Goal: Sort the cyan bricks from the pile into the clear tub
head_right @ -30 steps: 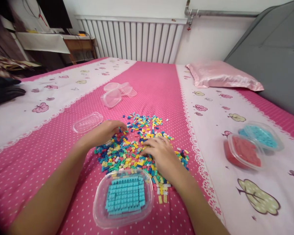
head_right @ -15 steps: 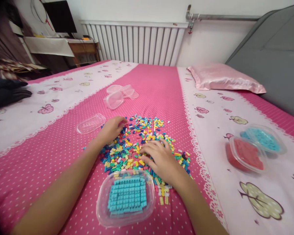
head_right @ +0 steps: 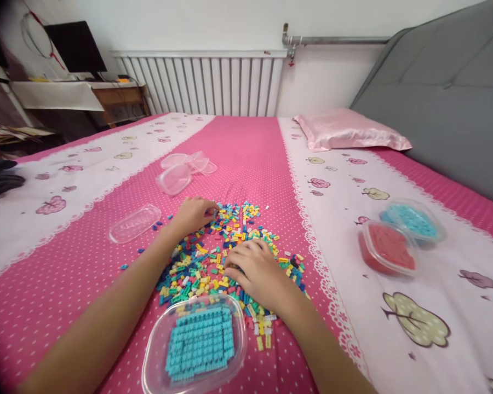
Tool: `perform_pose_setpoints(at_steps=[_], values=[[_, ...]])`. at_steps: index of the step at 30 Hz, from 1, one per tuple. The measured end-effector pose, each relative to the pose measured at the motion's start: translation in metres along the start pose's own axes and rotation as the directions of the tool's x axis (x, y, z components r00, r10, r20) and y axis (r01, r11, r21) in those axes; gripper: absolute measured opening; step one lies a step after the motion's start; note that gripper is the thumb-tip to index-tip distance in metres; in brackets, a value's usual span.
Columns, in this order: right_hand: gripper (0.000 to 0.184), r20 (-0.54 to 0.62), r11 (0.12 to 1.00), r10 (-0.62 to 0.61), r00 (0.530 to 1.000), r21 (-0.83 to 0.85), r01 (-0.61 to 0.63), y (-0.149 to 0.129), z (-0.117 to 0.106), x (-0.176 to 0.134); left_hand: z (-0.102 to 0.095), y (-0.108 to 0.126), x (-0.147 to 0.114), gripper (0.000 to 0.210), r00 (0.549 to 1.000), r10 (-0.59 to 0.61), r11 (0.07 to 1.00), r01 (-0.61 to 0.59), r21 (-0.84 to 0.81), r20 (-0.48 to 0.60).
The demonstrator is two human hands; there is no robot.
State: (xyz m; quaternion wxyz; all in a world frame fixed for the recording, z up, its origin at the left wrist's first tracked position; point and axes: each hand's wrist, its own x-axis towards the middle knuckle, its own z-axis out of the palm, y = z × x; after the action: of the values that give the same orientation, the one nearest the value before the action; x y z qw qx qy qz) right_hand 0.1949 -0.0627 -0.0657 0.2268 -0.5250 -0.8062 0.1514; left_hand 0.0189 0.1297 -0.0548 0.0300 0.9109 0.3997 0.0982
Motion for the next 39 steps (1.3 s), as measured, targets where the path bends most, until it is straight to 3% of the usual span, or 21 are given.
perform_pose_setpoints(at_steps=[7,12,15,18,20,24,28,31,35,37,39], values=[[0.018,-0.022,0.999,-0.013,1.0,0.031,0.014,0.001,-0.001,-0.001,0.002,0.002,-0.003,0.013,1.0,-0.027,0.998,0.026,-0.064,-0.005],[0.019,-0.117,0.996,-0.012,0.993,0.09,0.023,0.002,-0.003,0.0,-0.007,-0.003,-0.006,0.014,0.997,-0.056,0.982,0.045,-0.184,-0.057],[0.022,-0.23,0.988,0.056,0.972,0.154,-0.021,0.0,-0.004,0.001,-0.023,0.016,-0.015,0.021,0.999,0.007,0.949,-0.02,-0.314,-0.042],[0.024,-0.343,0.966,0.171,0.924,0.242,-0.089,-0.002,-0.003,0.002,-0.035,0.049,-0.028,0.041,0.984,0.177,0.875,-0.163,-0.455,-0.01],[0.022,-0.374,0.948,0.228,0.899,0.296,-0.117,-0.002,-0.003,0.002,-0.036,0.068,-0.036,0.041,0.963,0.266,0.795,-0.238,-0.558,-0.033],[0.01,-0.339,0.912,0.271,0.901,0.391,-0.127,0.001,-0.002,0.001,-0.025,0.083,-0.044,0.039,0.935,0.334,0.859,-0.354,-0.371,-0.12],[0.011,-0.285,0.874,0.306,0.908,0.461,-0.15,0.005,-0.002,0.001,-0.02,0.073,-0.044,0.039,0.919,0.369,0.886,-0.393,-0.246,-0.139],[0.015,-0.294,0.859,0.347,0.89,0.48,-0.176,0.008,-0.002,0.001,-0.02,0.049,-0.034,0.045,0.932,0.361,0.893,-0.354,-0.279,-0.025],[0.014,-0.372,0.865,0.384,0.845,0.465,-0.188,0.013,-0.004,0.001,-0.007,0.01,-0.001,0.061,0.996,0.09,0.955,-0.092,-0.282,-0.021],[0.016,-0.397,0.872,0.387,0.832,0.451,-0.19,0.017,-0.005,0.001,0.005,0.003,0.018,0.063,1.0,-0.004,0.964,0.011,-0.264,0.027],[0.017,-0.414,0.875,0.392,0.822,0.444,-0.194,0.024,-0.007,0.0,0.017,0.006,0.034,0.063,0.994,-0.008,0.967,0.036,-0.253,0.109]])
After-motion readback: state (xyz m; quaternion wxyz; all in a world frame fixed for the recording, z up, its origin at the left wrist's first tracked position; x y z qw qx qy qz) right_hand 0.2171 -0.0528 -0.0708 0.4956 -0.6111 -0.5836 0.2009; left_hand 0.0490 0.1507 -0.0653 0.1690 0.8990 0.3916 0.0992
